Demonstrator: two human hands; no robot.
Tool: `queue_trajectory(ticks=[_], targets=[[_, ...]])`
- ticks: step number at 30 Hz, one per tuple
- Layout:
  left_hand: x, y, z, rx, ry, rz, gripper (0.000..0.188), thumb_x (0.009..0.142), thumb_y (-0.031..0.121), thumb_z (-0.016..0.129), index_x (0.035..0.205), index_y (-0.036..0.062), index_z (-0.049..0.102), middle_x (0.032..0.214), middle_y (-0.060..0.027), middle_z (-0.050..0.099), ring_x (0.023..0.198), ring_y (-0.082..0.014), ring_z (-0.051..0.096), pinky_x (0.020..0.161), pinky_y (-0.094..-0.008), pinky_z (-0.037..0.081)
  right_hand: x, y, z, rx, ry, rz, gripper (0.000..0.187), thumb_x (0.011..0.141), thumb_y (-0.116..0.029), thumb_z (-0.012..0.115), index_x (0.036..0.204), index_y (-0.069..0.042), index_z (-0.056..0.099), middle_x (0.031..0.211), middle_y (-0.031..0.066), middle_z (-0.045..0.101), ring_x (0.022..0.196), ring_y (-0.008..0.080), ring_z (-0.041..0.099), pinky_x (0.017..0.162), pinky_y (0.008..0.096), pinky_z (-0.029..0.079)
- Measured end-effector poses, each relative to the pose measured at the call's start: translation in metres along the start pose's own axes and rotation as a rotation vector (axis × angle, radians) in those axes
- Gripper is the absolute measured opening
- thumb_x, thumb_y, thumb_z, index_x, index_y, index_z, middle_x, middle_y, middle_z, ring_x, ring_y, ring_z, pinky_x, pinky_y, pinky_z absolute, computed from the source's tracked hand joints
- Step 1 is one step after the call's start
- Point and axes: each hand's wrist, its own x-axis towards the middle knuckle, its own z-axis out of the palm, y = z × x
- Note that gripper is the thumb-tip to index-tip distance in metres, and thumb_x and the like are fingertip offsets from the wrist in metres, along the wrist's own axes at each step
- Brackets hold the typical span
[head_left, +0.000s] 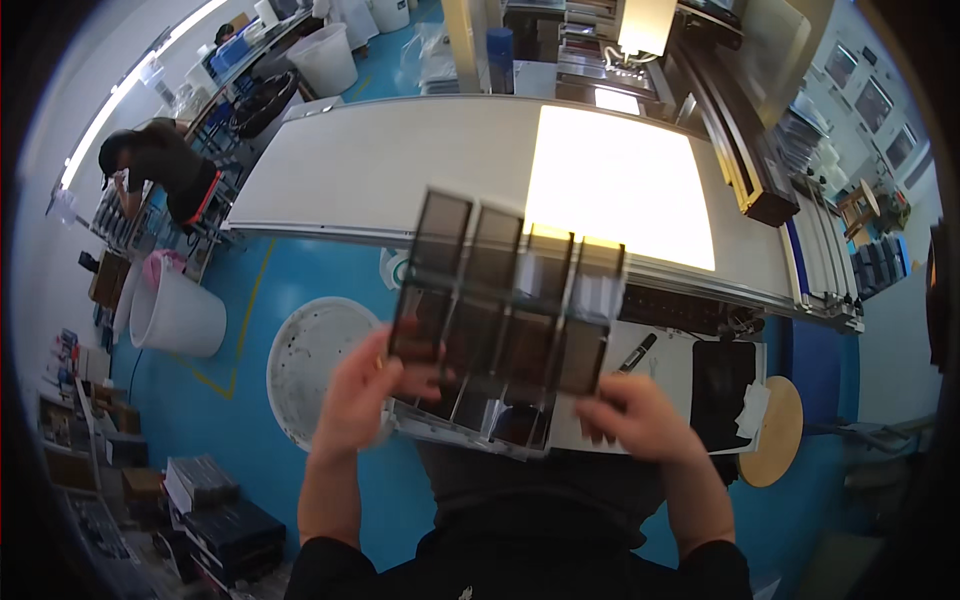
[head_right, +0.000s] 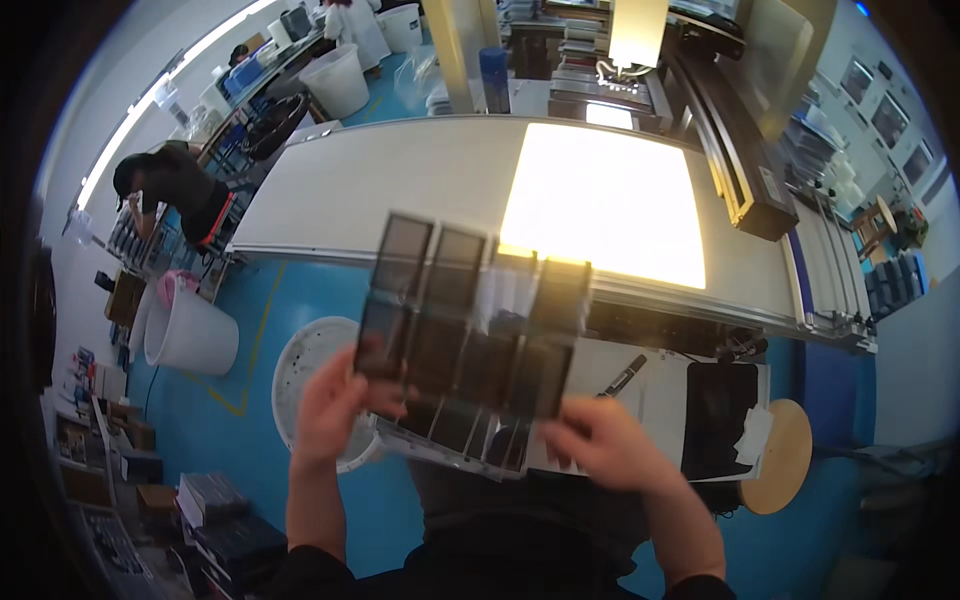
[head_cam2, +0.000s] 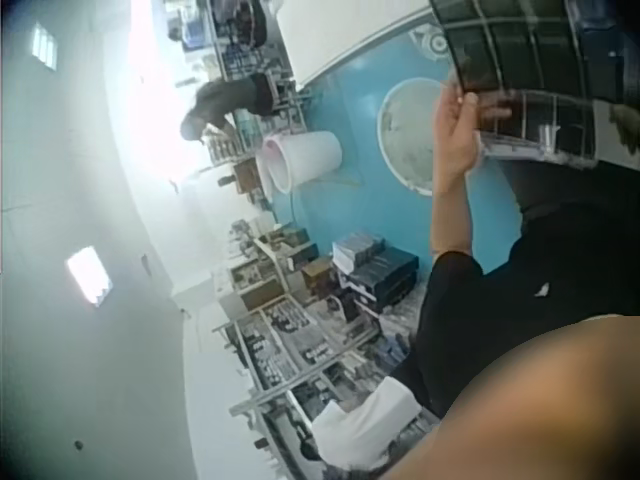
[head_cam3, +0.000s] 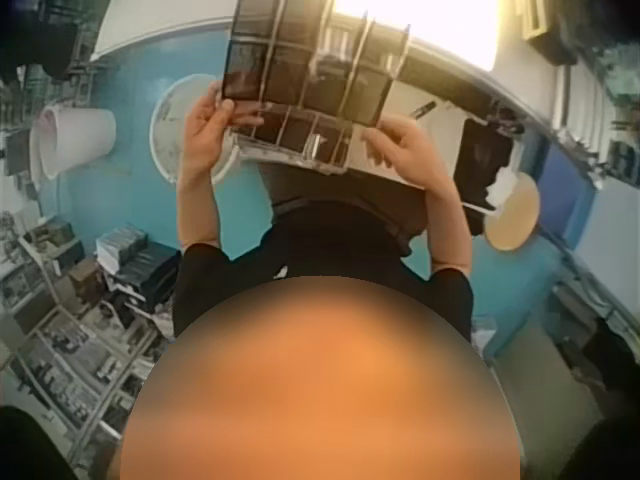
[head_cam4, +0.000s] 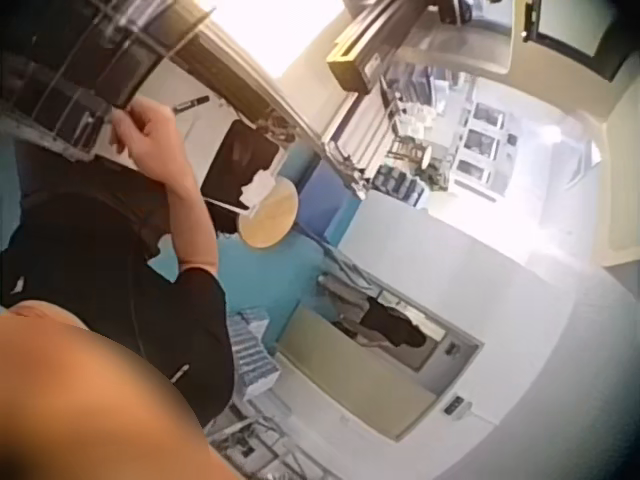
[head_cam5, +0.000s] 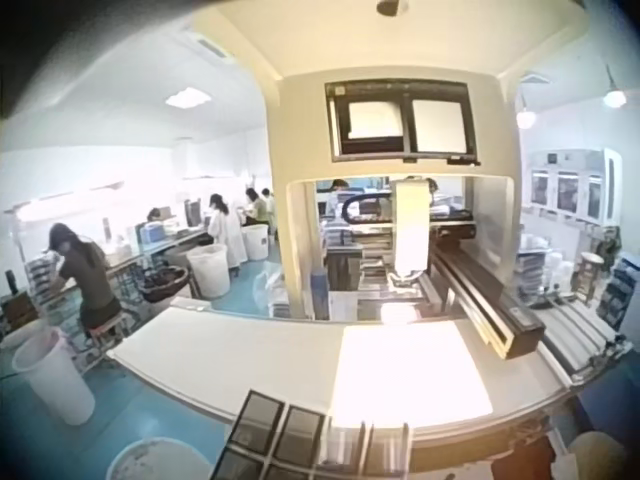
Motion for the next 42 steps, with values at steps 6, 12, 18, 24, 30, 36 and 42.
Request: queue_trajectory(ticks=[6, 12, 18, 24, 30, 36, 42], targets=[[0.173, 0.028, -0.065, -0.011, 0.115, 0.126, 0.042, 0.113, 0.003, 0.040, 0.154, -0.0058, 0.045, 0.122, -0.0253, 0.074, 0.111, -0.0346, 0.078, 0.090, -0.0394, 0.067, 0.140, -0.060, -0.039, 0.140, 0.223, 0.045, 0.031, 0.113, -0.027, 0.059, 0.106, 0.000, 0.070, 0.081, 0.0059, 0.071, 0.056, 0.0102, 0.064, 0.046, 0.0237, 0.048], [0.267, 0.030, -0.111, 0.273, 0.214, -0.232, 0.043, 0.110, -0.001, 0.039, 0.152, -0.0078, 0.047, 0.124, -0.0261, 0.072, 0.111, -0.0335, 0.078, 0.092, -0.0399, 0.067, 0.103, -0.042, -0.032, 0.121, 0.075, -0.016, 0.033, 0.114, -0.028, 0.058, 0.125, 0.002, 0.069, 0.085, 0.0061, 0.071, 0.058, 0.0093, 0.066, 0.048, 0.0217, 0.050], [0.268, 0.025, -0.120, 0.227, 0.152, -0.193, 0.042, 0.110, -0.001, 0.040, 0.151, -0.0093, 0.048, 0.124, -0.0263, 0.072, 0.111, -0.0336, 0.078, 0.092, -0.0389, 0.068, -0.004, 0.021, -0.061, 0.286, 0.250, 0.010, 0.024, 0.113, -0.021, 0.058, 0.117, -0.001, 0.071, 0.083, 0.0071, 0.072, 0.059, 0.0125, 0.066, 0.048, 0.0241, 0.048], [0.253, 0.023, -0.113, 0.188, 0.189, -0.197, 0.040, 0.112, 0.000, 0.037, 0.148, -0.0076, 0.051, 0.124, -0.0256, 0.073, 0.108, -0.0301, 0.079, 0.088, -0.0356, 0.068, -0.084, 0.078, -0.096, 0.304, 0.633, 0.106, 0.024, 0.114, -0.022, 0.057, 0.113, -0.002, 0.070, 0.082, 0.0056, 0.069, 0.058, 0.0125, 0.064, 0.047, 0.0253, 0.046], [0.254, 0.016, -0.120, 0.443, 0.256, -0.159, 0.038, 0.110, 0.003, 0.047, 0.146, -0.0055, 0.058, 0.122, -0.0211, 0.075, 0.100, -0.0289, 0.078, 0.086, -0.0380, 0.065, -0.120, 0.127, -0.114, 0.124, 0.923, 0.080, 0.016, 0.113, -0.016, 0.058, 0.110, -0.003, 0.068, 0.079, 0.0041, 0.066, 0.057, 0.0116, 0.060, 0.049, 0.0263, 0.045], [0.250, -0.003, -0.135, 1.503, 0.511, 0.241, 0.047, 0.100, 0.007, 0.067, 0.145, -0.0062, 0.060, 0.116, -0.0182, 0.070, 0.091, -0.0264, 0.071, 0.079, -0.0377, 0.058, -0.118, 0.160, -0.117, -0.911, 1.146, -0.174, 0.021, 0.099, -0.007, 0.069, 0.117, 0.001, 0.066, 0.107, 0.0196, 0.066, 0.096, 0.0341, 0.067, 0.082, 0.0444, 0.054], [0.150, -0.017, -0.049, 1.108, 0.246, 0.357, 0.034, 0.095, 0.006, 0.075, 0.127, -0.0003, 0.068, 0.116, -0.0192, 0.070, 0.094, -0.0394, 0.068, 0.086, -0.0447, 0.056, -0.110, 0.177, -0.113, -0.923, 0.980, -0.142, 0.048, 0.087, -0.013, 0.077, 0.132, 0.001, 0.065, 0.142, 0.0275, 0.056, 0.130, 0.0490, 0.058, 0.111, 0.0523, 0.049]])
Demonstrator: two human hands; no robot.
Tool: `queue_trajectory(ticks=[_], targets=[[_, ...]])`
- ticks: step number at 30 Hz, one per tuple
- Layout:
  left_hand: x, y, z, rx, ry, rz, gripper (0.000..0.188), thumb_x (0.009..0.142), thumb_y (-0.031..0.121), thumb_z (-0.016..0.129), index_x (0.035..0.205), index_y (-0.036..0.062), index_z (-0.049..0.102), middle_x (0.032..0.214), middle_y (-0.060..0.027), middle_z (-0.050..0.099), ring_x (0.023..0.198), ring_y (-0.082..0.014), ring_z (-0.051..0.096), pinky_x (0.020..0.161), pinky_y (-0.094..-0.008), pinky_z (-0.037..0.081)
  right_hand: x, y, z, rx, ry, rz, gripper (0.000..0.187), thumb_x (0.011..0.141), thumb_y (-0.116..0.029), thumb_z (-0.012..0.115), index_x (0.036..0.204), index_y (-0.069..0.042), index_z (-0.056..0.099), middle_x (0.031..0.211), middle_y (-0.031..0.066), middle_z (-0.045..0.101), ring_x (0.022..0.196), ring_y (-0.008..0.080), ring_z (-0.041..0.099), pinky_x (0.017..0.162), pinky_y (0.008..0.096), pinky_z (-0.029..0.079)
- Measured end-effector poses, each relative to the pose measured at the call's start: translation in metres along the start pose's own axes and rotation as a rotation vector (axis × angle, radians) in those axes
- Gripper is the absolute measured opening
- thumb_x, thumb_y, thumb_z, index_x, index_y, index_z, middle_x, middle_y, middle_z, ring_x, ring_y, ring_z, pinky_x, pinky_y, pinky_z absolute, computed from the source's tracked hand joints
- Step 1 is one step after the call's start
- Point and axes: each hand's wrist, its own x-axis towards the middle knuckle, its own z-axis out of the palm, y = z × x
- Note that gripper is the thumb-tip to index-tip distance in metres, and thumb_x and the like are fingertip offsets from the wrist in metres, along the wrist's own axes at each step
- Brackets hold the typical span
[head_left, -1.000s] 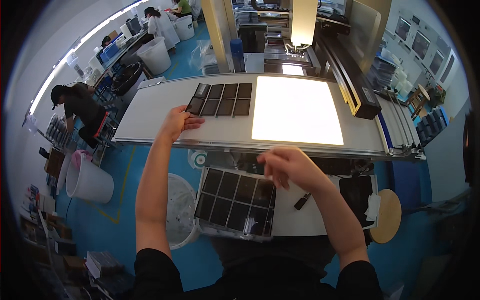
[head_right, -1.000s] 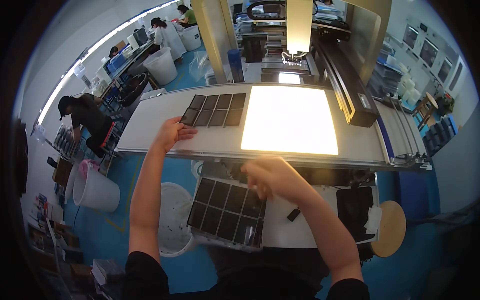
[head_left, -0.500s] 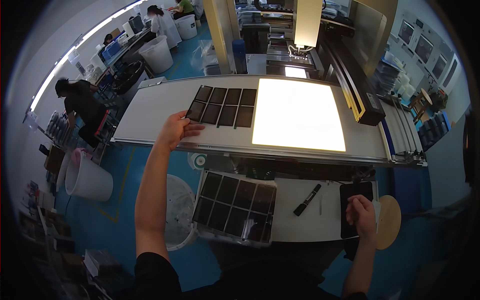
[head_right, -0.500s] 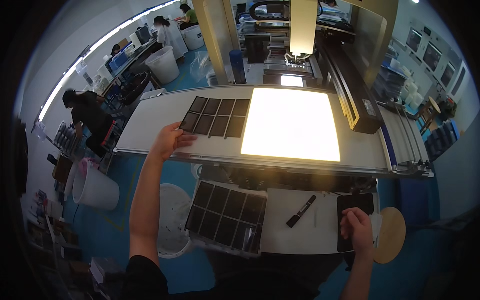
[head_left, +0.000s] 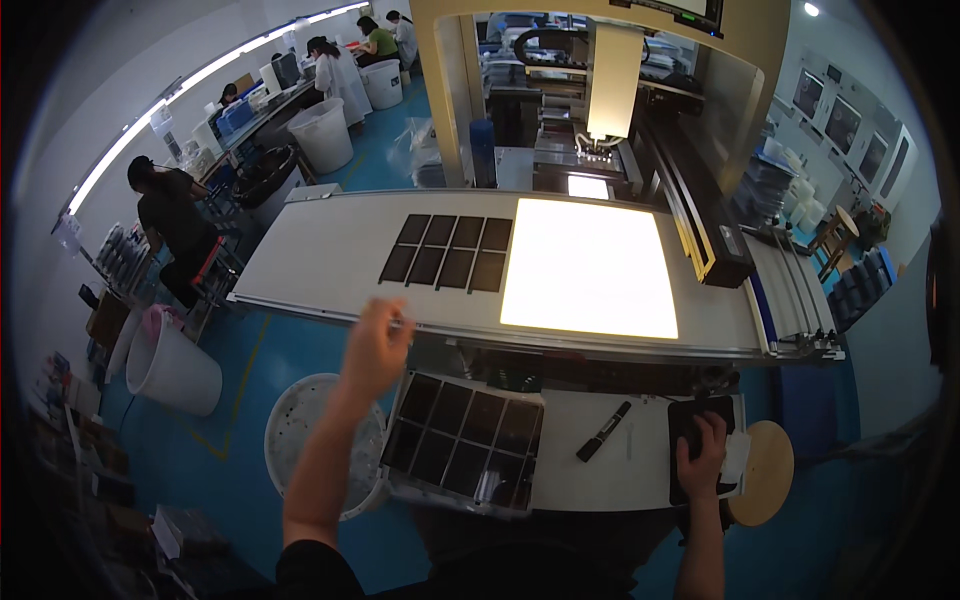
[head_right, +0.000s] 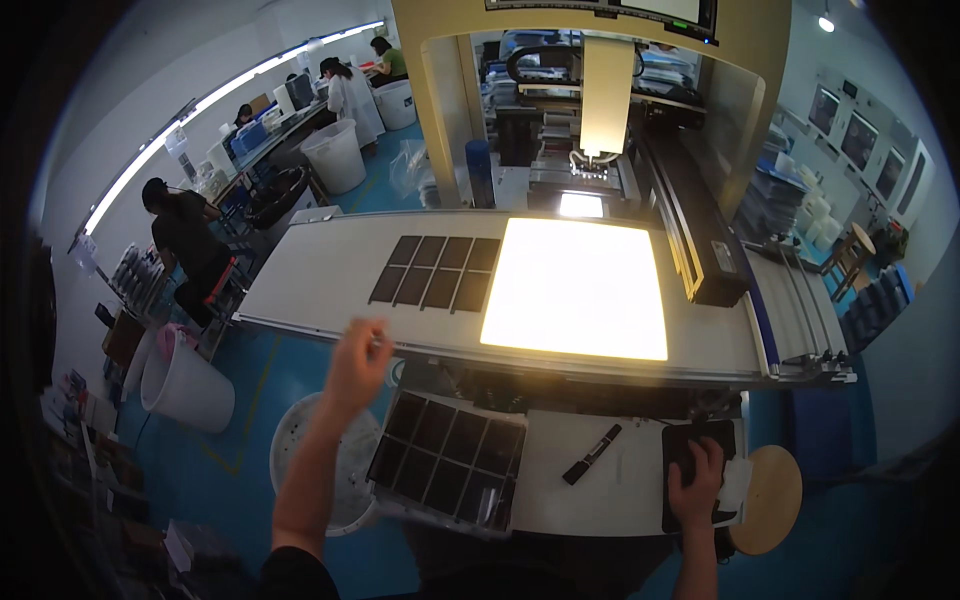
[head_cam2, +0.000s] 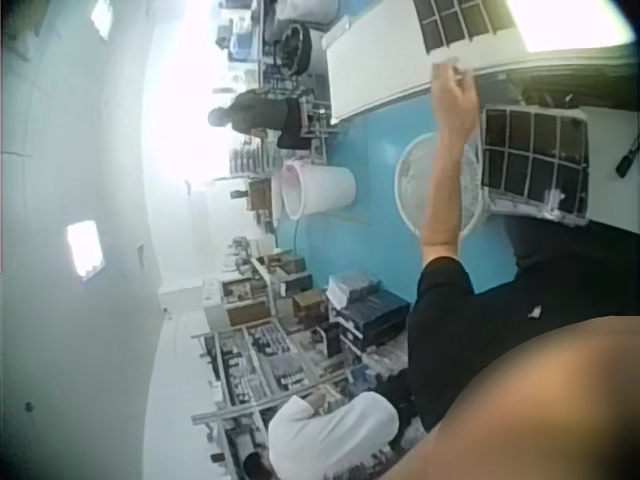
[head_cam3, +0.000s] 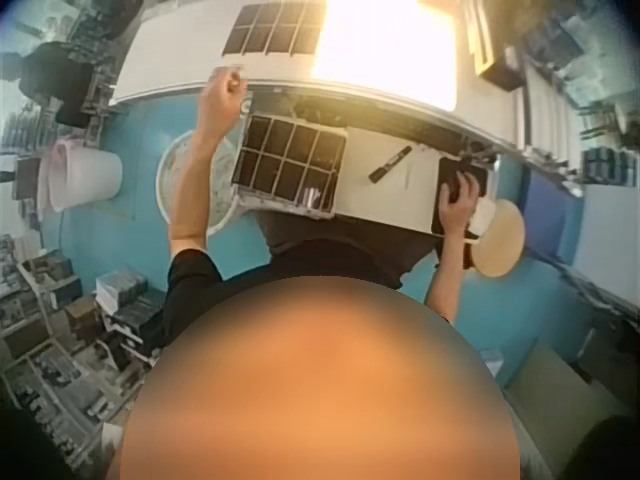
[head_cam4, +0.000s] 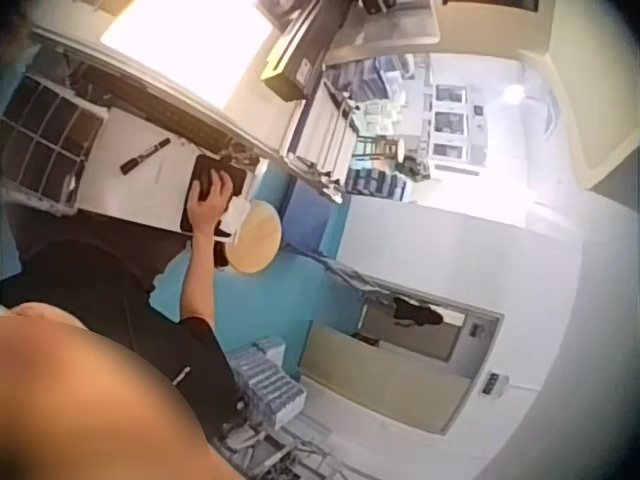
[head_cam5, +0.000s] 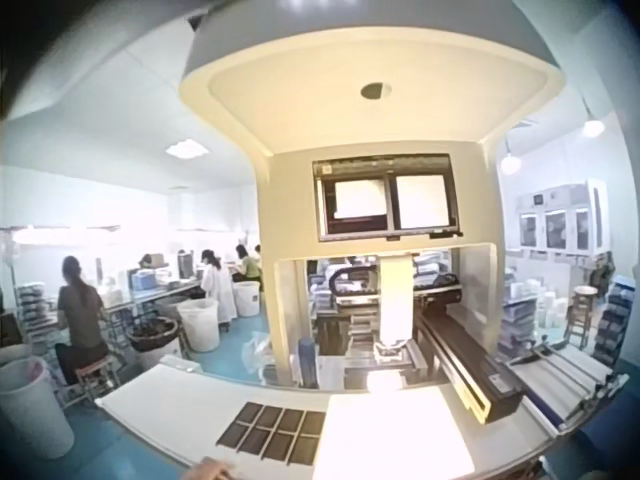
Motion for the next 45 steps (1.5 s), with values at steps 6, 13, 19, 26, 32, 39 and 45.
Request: queue_trajectory(ticks=[6, 13, 19, 26, 32, 39, 45], targets=[[-0.119, 0.091, 0.041, -0.033, -0.718, 0.387, 0.064, 0.092, 0.036, 0.084, 0.146, 0.0060, 0.064, 0.149, -0.0217, 0.061, 0.144, -0.0424, 0.054, 0.121, -0.0541, 0.043, -0.002, 0.004, 0.009, -0.021, 0.110, -0.009, 0.049, 0.086, -0.013, 0.076, 0.132, 0.000, 0.065, 0.142, 0.0284, 0.055, 0.131, 0.0503, 0.057, 0.110, 0.0541, 0.050], [-0.159, 0.102, 0.062, 0.046, -0.785, 0.509, 0.088, 0.096, 0.041, 0.079, 0.170, 0.0154, 0.038, 0.180, -0.0220, 0.020, 0.168, -0.0436, 0.016, 0.130, -0.0712, 0.016, 0.004, 0.013, 0.016, -0.038, 0.104, -0.012, 0.045, 0.087, -0.012, 0.075, 0.129, -0.001, 0.066, 0.139, 0.0279, 0.056, 0.125, 0.0501, 0.060, 0.106, 0.0536, 0.053], [-0.157, 0.103, 0.056, 0.087, -0.849, 0.553, 0.089, 0.096, 0.040, 0.080, 0.171, 0.0167, 0.036, 0.181, -0.0211, 0.016, 0.168, -0.0446, 0.012, 0.130, -0.0724, 0.014, 0.001, 0.013, 0.018, -0.054, 0.111, -0.019, 0.039, 0.087, -0.010, 0.074, 0.124, -0.001, 0.068, 0.137, 0.0276, 0.058, 0.123, 0.0500, 0.062, 0.104, 0.0530, 0.054], [-0.162, 0.102, 0.056, 0.052, -0.825, 0.552, 0.088, 0.095, 0.039, 0.081, 0.169, 0.0168, 0.039, 0.180, -0.0211, 0.022, 0.168, -0.0429, 0.017, 0.130, -0.0711, 0.016, 0.002, 0.012, 0.016, -0.044, 0.039, -0.043, 0.037, 0.087, -0.010, 0.075, 0.122, -0.001, 0.070, 0.138, 0.0270, 0.058, 0.123, 0.0492, 0.063, 0.104, 0.0527, 0.054], [-0.164, 0.104, 0.054, 0.076, -0.807, 0.548, 0.087, 0.094, 0.039, 0.081, 0.168, 0.0168, 0.041, 0.179, -0.0198, 0.024, 0.167, -0.0416, 0.019, 0.130, -0.0704, 0.017, 0.002, 0.010, 0.015, -0.047, 0.028, -0.022, 0.038, 0.087, -0.010, 0.075, 0.124, -0.001, 0.070, 0.140, 0.0278, 0.057, 0.123, 0.0497, 0.063, 0.103, 0.0531, 0.055], [-0.164, 0.101, 0.055, 0.111, -0.832, 0.523, 0.085, 0.094, 0.040, 0.081, 0.167, 0.0169, 0.043, 0.179, -0.0188, 0.027, 0.167, -0.0400, 0.020, 0.131, -0.0692, 0.018, 0.002, 0.008, 0.016, -0.022, 0.085, 0.019, 0.037, 0.087, -0.010, 0.076, 0.123, -0.002, 0.071, 0.139, 0.0289, 0.058, 0.125, 0.0502, 0.062, 0.104, 0.0525, 0.055], [-0.165, 0.099, 0.056, 0.087, -0.809, 0.510, 0.079, 0.098, 0.042, 0.077, 0.166, 0.0166, 0.045, 0.178, -0.0183, 0.029, 0.167, -0.0392, 0.023, 0.131, -0.0677, 0.018, 0.002, 0.007, 0.015, -0.016, 0.086, 0.026, 0.038, 0.086, -0.009, 0.076, 0.123, -0.002, 0.071, 0.139, 0.0285, 0.058, 0.125, 0.0497, 0.063, 0.104, 0.0521, 0.056]])
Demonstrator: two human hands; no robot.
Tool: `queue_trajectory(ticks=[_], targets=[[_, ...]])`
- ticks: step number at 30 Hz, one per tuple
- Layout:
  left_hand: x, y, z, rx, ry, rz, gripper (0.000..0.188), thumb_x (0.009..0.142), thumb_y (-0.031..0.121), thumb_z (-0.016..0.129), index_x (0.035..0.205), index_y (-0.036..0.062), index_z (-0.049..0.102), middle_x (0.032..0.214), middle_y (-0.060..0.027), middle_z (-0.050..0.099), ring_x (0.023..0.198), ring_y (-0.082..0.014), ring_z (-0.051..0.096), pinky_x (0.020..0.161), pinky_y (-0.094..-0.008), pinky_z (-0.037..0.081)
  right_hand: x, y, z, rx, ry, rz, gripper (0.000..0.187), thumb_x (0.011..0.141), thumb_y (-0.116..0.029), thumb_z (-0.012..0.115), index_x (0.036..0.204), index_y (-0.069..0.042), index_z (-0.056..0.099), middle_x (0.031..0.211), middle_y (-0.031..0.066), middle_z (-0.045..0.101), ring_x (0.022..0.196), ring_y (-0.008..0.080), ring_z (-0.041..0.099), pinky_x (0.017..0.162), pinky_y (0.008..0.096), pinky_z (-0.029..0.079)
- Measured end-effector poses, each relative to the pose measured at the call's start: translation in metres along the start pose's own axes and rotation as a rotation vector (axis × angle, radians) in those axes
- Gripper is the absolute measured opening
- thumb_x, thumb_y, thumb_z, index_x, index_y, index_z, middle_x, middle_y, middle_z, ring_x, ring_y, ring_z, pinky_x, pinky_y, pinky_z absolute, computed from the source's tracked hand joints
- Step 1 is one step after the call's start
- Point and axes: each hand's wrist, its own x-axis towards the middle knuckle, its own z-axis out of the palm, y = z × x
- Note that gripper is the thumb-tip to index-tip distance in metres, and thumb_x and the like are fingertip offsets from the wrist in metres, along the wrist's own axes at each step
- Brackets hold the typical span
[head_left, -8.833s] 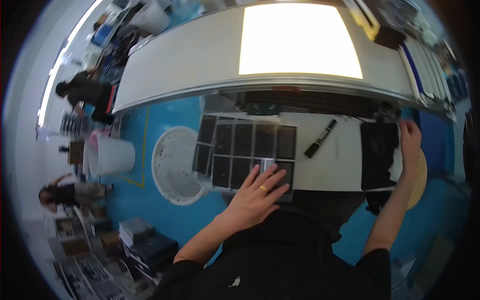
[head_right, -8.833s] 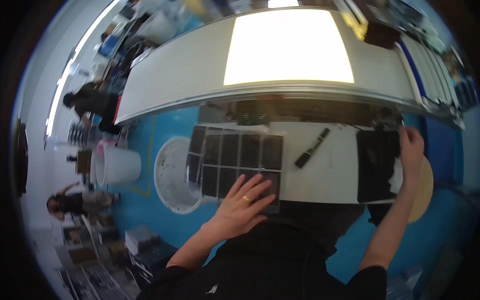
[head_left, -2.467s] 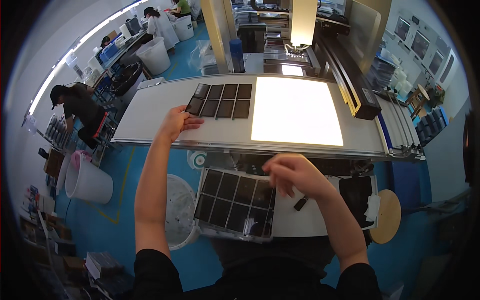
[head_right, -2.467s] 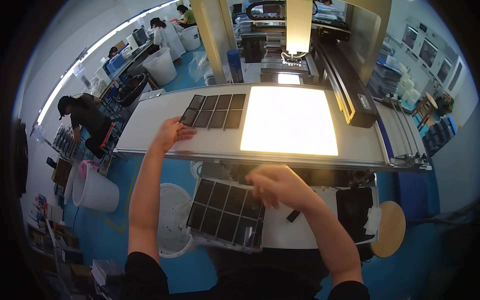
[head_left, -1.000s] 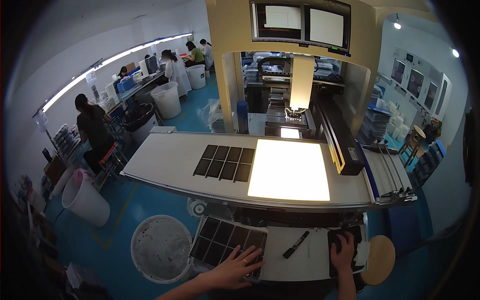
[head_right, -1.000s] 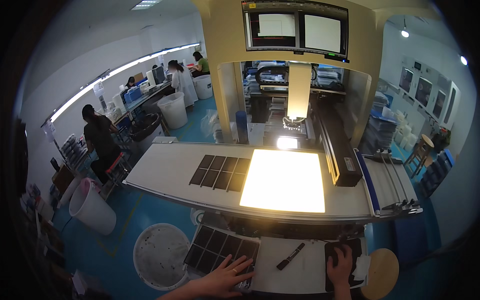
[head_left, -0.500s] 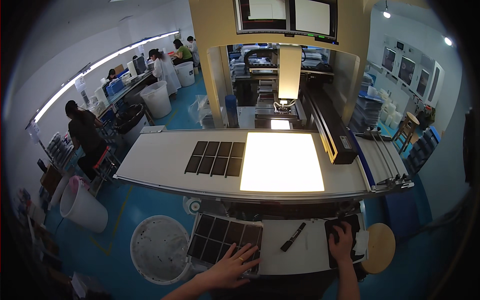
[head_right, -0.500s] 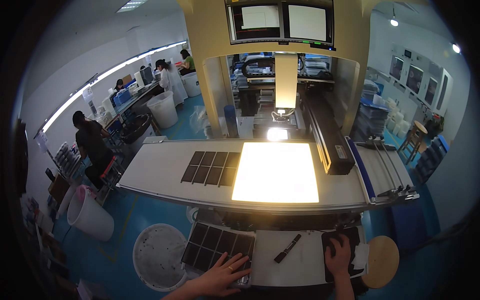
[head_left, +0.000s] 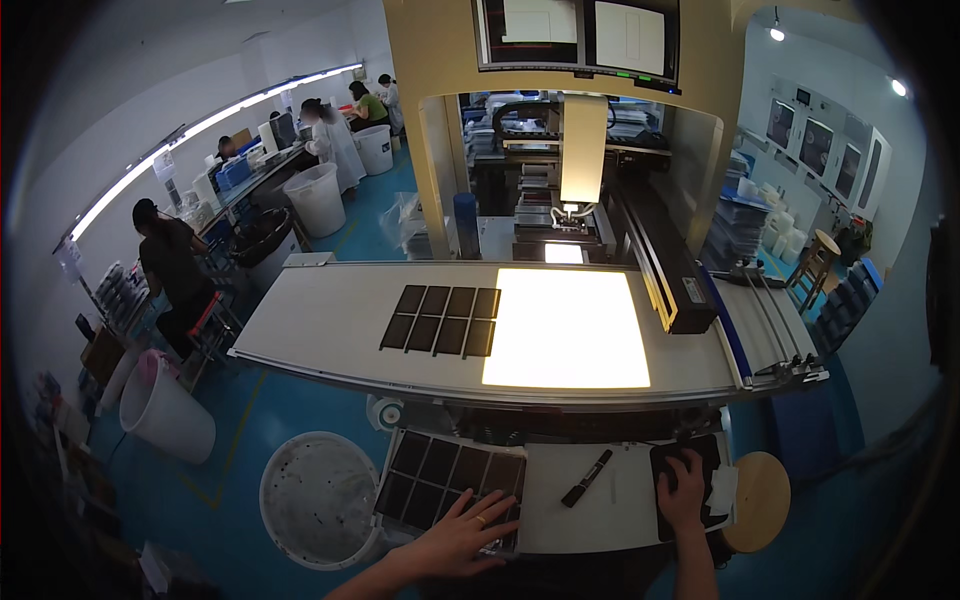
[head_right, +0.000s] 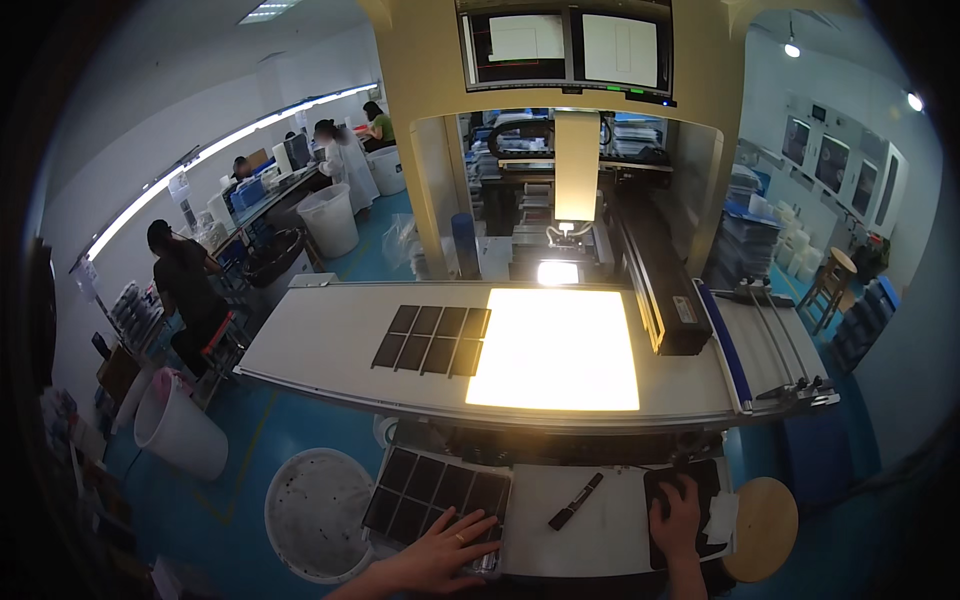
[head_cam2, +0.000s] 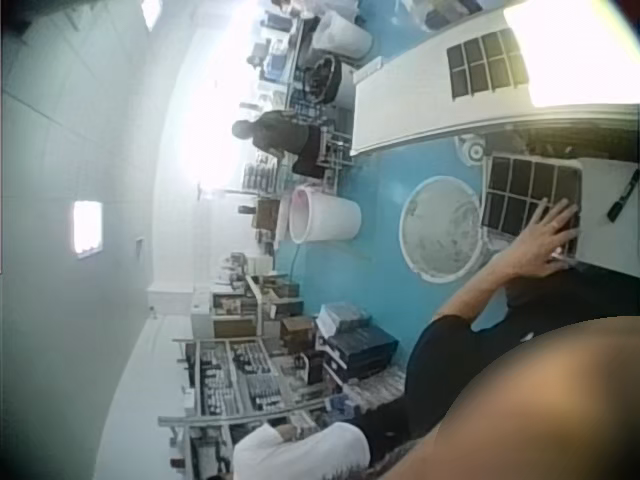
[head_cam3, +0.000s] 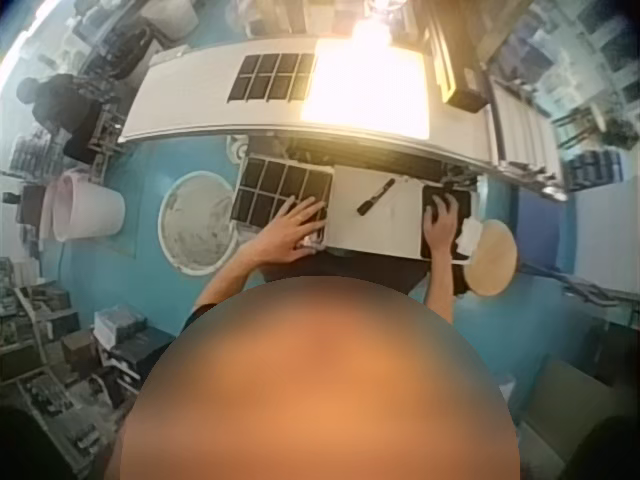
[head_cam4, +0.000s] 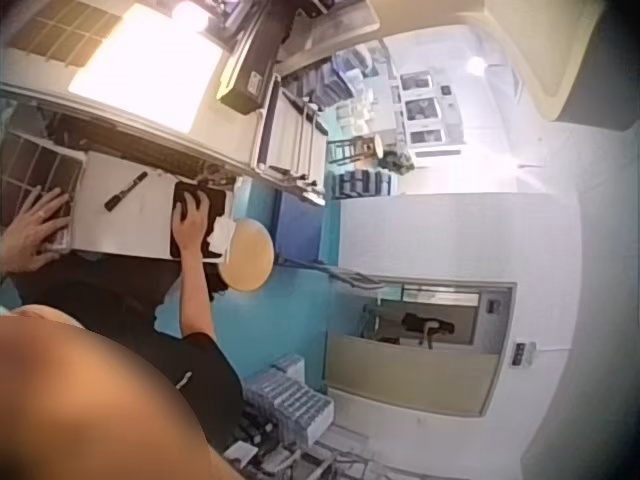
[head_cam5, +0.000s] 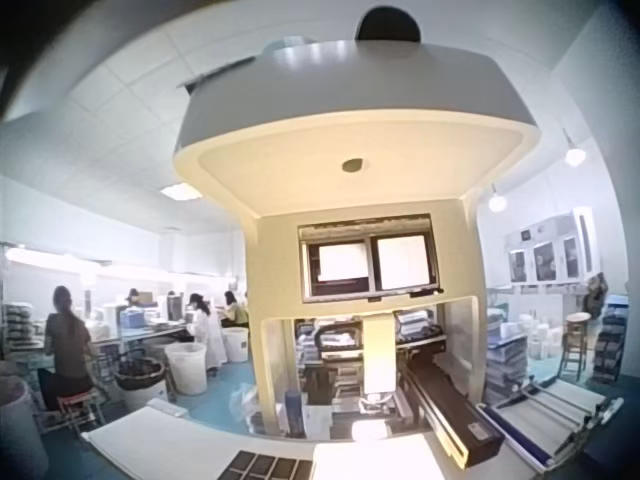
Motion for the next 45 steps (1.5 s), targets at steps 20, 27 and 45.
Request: queue_trajectory(ticks=[20, 27, 45], targets=[[0.009, 0.009, -0.006, -0.133, 0.128, -0.070, 0.071, 0.091, 0.042, 0.084, 0.154, 0.0191, 0.061, 0.169, -0.0142, 0.045, 0.161, -0.0356, 0.035, 0.131, -0.0636, 0.021, 0.001, 0.002, 0.000, -0.024, -0.056, -0.001, 0.041, 0.087, -0.013, 0.079, 0.127, -0.006, 0.071, 0.141, 0.0252, 0.059, 0.125, 0.0480, 0.065, 0.101, 0.0520, 0.058], [0.009, 0.010, -0.006, -0.117, 0.126, -0.136, 0.071, 0.090, 0.041, 0.084, 0.153, 0.0203, 0.061, 0.169, -0.0127, 0.045, 0.161, -0.0352, 0.037, 0.131, -0.0637, 0.021, 0.003, 0.004, 0.000, -0.024, 0.024, 0.004, 0.041, 0.088, -0.014, 0.078, 0.128, -0.005, 0.070, 0.141, 0.0240, 0.059, 0.126, 0.0462, 0.065, 0.101, 0.0507, 0.058], [0.011, 0.009, -0.005, -0.147, 0.169, -0.123, 0.070, 0.088, 0.040, 0.086, 0.151, 0.0194, 0.063, 0.170, -0.0115, 0.045, 0.160, -0.0356, 0.038, 0.131, -0.0645, 0.022, 0.004, 0.002, 0.000, -0.030, 0.023, 0.002, 0.043, 0.089, -0.013, 0.078, 0.129, -0.004, 0.069, 0.140, 0.0244, 0.060, 0.124, 0.0466, 0.065, 0.098, 0.0505, 0.059]])
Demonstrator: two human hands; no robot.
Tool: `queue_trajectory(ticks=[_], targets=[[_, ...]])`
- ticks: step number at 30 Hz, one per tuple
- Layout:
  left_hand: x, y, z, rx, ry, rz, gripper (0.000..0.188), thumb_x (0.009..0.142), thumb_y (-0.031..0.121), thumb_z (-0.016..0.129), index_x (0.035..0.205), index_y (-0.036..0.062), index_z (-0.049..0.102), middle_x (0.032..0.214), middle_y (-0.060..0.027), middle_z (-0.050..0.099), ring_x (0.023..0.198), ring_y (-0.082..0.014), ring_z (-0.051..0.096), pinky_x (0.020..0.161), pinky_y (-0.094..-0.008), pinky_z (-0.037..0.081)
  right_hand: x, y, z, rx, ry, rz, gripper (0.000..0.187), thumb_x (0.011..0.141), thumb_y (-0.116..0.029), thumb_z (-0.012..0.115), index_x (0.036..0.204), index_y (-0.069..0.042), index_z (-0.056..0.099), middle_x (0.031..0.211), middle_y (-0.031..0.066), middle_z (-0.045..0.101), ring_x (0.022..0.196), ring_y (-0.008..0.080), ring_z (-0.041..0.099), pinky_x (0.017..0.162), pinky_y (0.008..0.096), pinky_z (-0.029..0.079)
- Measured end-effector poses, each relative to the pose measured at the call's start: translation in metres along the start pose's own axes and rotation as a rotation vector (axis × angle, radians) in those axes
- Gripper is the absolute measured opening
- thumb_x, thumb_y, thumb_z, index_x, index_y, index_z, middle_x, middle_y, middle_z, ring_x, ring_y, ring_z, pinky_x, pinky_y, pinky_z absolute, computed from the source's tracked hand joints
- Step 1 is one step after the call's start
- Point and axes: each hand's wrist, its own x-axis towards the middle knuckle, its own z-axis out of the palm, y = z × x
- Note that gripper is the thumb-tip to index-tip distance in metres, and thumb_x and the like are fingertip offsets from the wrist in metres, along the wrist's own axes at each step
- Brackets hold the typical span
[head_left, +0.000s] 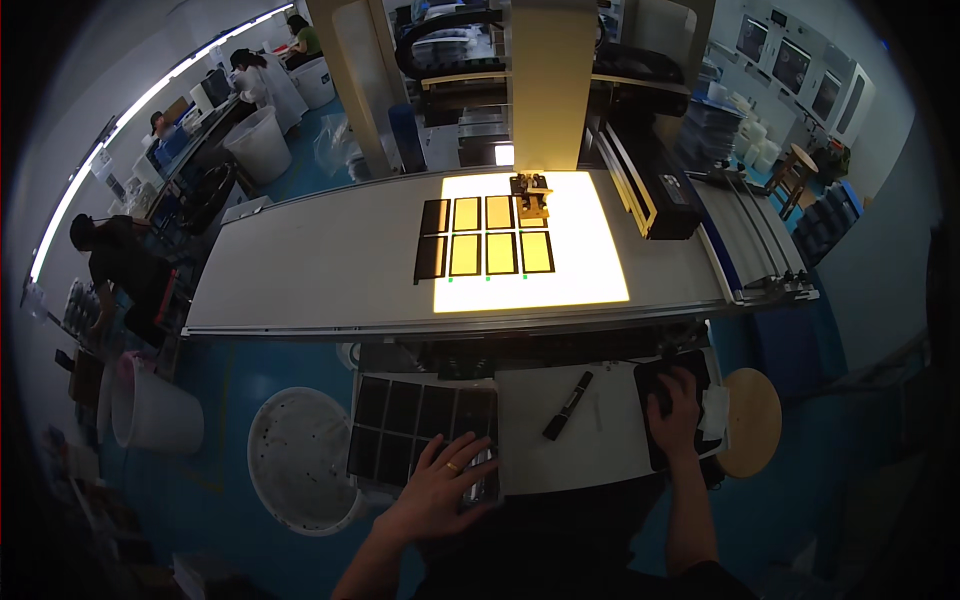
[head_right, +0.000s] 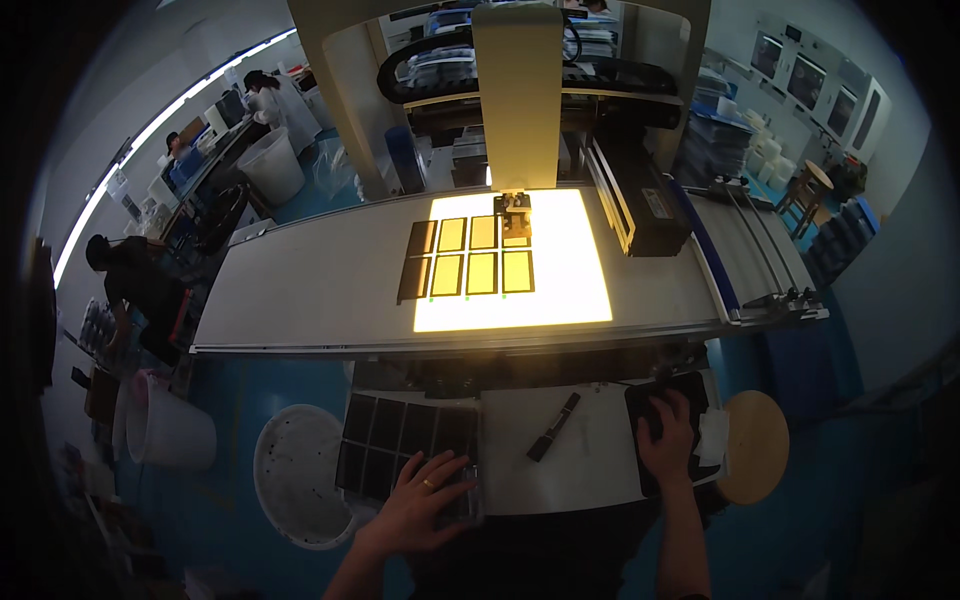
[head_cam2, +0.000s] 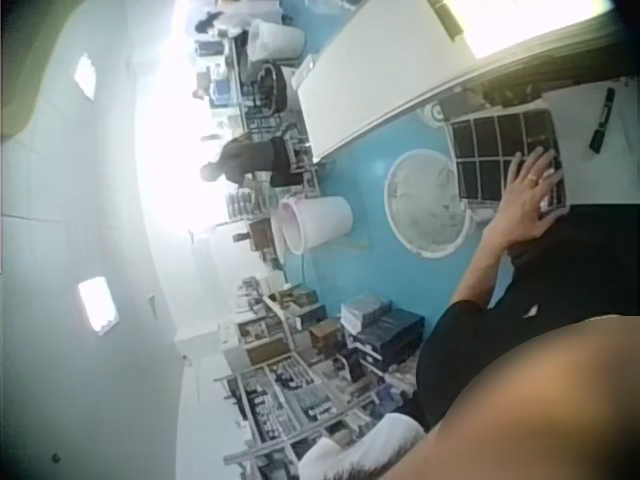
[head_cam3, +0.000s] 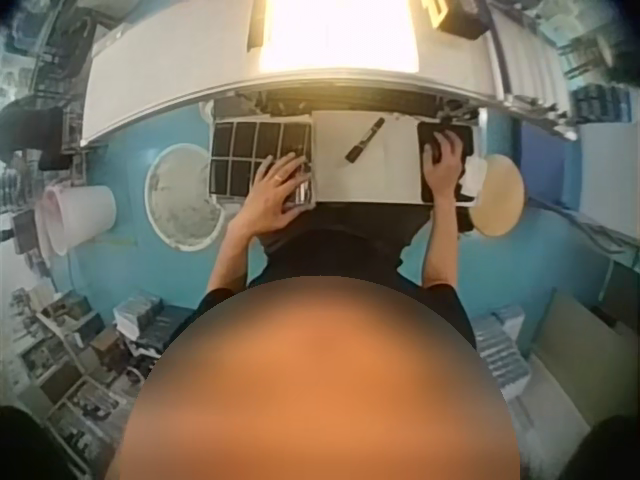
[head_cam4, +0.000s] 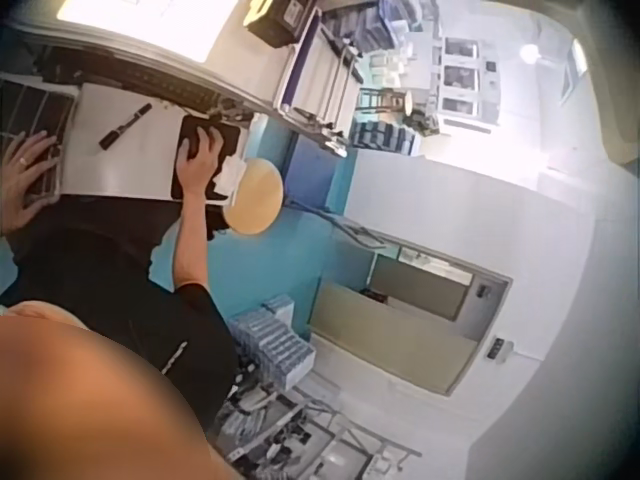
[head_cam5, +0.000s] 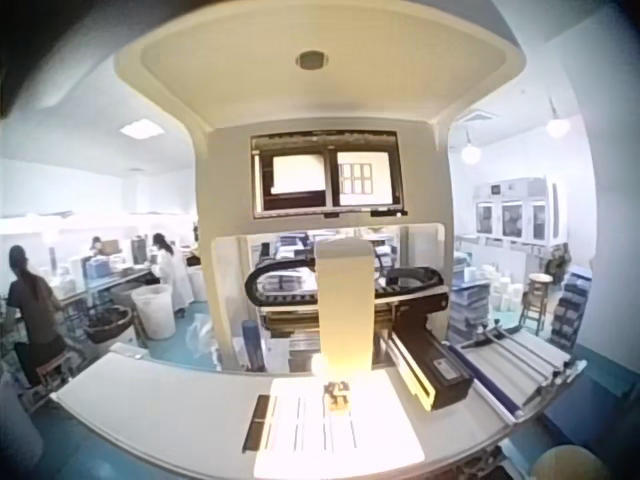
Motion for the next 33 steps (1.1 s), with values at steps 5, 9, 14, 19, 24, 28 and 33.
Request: queue_trajectory(ticks=[5, 9, 14, 19, 24, 28, 33], targets=[[0.0004, -0.0007, 0.0005, 0.004, -0.026, 0.019, 0.070, 0.087, 0.039, 0.086, 0.151, 0.0196, 0.063, 0.170, -0.0114, 0.045, 0.160, -0.0355, 0.038, 0.131, -0.0647, 0.023, 0.0012, -0.0022, -0.0008, 0.028, -0.078, 0.005, 0.042, 0.091, -0.011, 0.075, 0.131, -0.002, 0.068, 0.143, 0.0232, 0.058, 0.129, 0.0466, 0.062, 0.105, 0.0512, 0.056], [0.0007, -0.0004, 0.0007, 0.008, 0.005, -0.003, 0.069, 0.088, 0.039, 0.085, 0.151, 0.0197, 0.063, 0.169, -0.0118, 0.046, 0.160, -0.0357, 0.039, 0.131, -0.0649, 0.023, 0.0016, -0.0022, 0.0000, 0.039, -0.012, 0.029, 0.041, 0.091, -0.011, 0.075, 0.130, -0.002, 0.068, 0.142, 0.0231, 0.059, 0.129, 0.0464, 0.062, 0.105, 0.0515, 0.056], [0.0003, -0.0007, 0.0012, 0.000, -0.019, 0.015, 0.069, 0.088, 0.039, 0.085, 0.151, 0.0197, 0.063, 0.169, -0.0122, 0.046, 0.160, -0.0359, 0.039, 0.130, -0.0650, 0.023, 0.0002, 0.0000, 0.0008, 0.027, -0.072, 0.004, 0.039, 0.089, -0.012, 0.077, 0.126, -0.002, 0.069, 0.142, 0.0256, 0.059, 0.127, 0.0475, 0.064, 0.102, 0.0514, 0.057], [-0.0018, -0.0022, 0.0019, 0.025, -0.012, 0.019, 0.069, 0.090, 0.041, 0.084, 0.152, 0.0199, 0.062, 0.169, -0.0126, 0.046, 0.161, -0.0357, 0.038, 0.130, -0.0645, 0.023, -0.0004, 0.0005, 0.0003, 0.065, 0.016, -0.016, 0.036, 0.089, -0.011, 0.076, 0.123, -0.001, 0.070, 0.142, 0.0269, 0.057, 0.125, 0.0480, 0.064, 0.103, 0.0519, 0.057], [-0.0030, -0.0042, 0.0018, 0.018, -0.013, 0.058, 0.070, 0.095, 0.042, 0.079, 0.157, 0.0205, 0.057, 0.170, -0.0136, 0.044, 0.162, -0.0348, 0.035, 0.131, -0.0641, 0.023, -0.0014, 0.0011, -0.0007, 0.041, -0.109, 0.011, 0.032, 0.092, -0.013, 0.073, 0.122, -0.001, 0.069, 0.143, 0.0267, 0.056, 0.128, 0.0492, 0.061, 0.105, 0.0535, 0.055], [-0.0059, -0.0045, 0.0007, 0.006, 0.017, 0.081, 0.069, 0.099, 0.044, 0.076, 0.160, 0.0207, 0.054, 0.171, -0.0136, 0.042, 0.163, -0.0337, 0.034, 0.132, -0.0626, 0.023, -0.0033, 0.0034, 0.0004, 0.052, -0.103, 0.003, 0.034, 0.091, -0.012, 0.073, 0.122, -0.001, 0.069, 0.142, 0.0270, 0.056, 0.129, 0.0487, 0.060, 0.105, 0.0532, 0.055], [-0.0073, -0.0034, 0.0012, 0.044, -0.001, 0.079, 0.070, 0.100, 0.048, 0.073, 0.162, 0.0215, 0.052, 0.172, -0.0140, 0.041, 0.163, -0.0340, 0.033, 0.132, -0.0616, 0.022, -0.0041, 0.0046, 0.0014, 0.046, -0.030, 0.014, 0.033, 0.091, -0.012, 0.073, 0.122, -0.002, 0.069, 0.140, 0.0263, 0.056, 0.128, 0.0481, 0.061, 0.105, 0.0525, 0.055]])
